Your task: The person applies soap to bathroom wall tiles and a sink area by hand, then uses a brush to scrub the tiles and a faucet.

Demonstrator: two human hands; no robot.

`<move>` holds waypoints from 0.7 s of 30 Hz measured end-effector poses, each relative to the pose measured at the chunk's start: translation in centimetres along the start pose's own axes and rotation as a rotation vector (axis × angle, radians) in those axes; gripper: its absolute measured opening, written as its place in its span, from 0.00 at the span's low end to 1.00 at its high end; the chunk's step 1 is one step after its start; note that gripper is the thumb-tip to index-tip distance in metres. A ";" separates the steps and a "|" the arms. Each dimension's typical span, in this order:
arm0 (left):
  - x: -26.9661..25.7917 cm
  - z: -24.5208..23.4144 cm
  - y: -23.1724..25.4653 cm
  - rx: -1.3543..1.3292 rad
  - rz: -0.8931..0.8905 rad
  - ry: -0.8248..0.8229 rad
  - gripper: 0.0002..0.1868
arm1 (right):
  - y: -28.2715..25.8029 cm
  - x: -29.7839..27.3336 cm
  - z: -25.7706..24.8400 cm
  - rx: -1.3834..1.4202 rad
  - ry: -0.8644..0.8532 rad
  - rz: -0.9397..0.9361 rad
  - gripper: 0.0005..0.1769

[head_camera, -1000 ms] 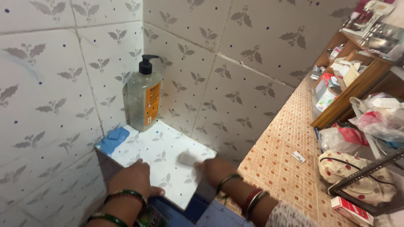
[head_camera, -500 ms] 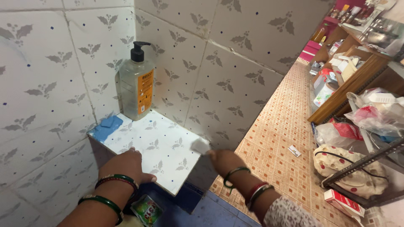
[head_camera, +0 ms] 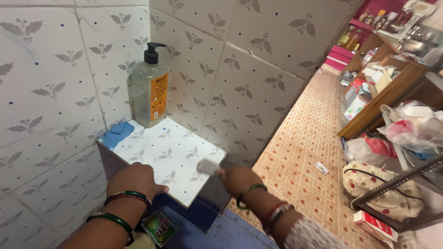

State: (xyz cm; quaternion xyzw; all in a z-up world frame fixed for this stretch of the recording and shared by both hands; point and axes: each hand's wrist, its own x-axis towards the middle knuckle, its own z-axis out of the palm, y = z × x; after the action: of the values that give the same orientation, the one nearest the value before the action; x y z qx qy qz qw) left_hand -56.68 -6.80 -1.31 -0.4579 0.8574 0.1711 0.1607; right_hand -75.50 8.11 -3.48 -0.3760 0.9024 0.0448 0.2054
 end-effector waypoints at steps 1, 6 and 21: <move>-0.1 0.3 -0.1 0.011 0.013 0.035 0.31 | -0.5 0.3 -0.6 -0.009 0.015 0.022 0.38; 0.8 2.2 -1.4 -0.090 0.037 0.147 0.25 | -6.0 -2.0 1.3 0.037 -0.016 -0.155 0.28; 3.5 3.4 -4.5 -0.127 -0.018 -0.021 0.16 | -13.3 3.5 1.1 0.068 0.058 -0.242 0.31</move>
State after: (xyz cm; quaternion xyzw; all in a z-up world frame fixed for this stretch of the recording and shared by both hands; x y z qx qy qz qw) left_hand -54.31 -10.22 -6.52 -0.4732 0.8389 0.2285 0.1417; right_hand -68.07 -3.37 -4.95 -0.4762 0.8570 -0.0218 0.1959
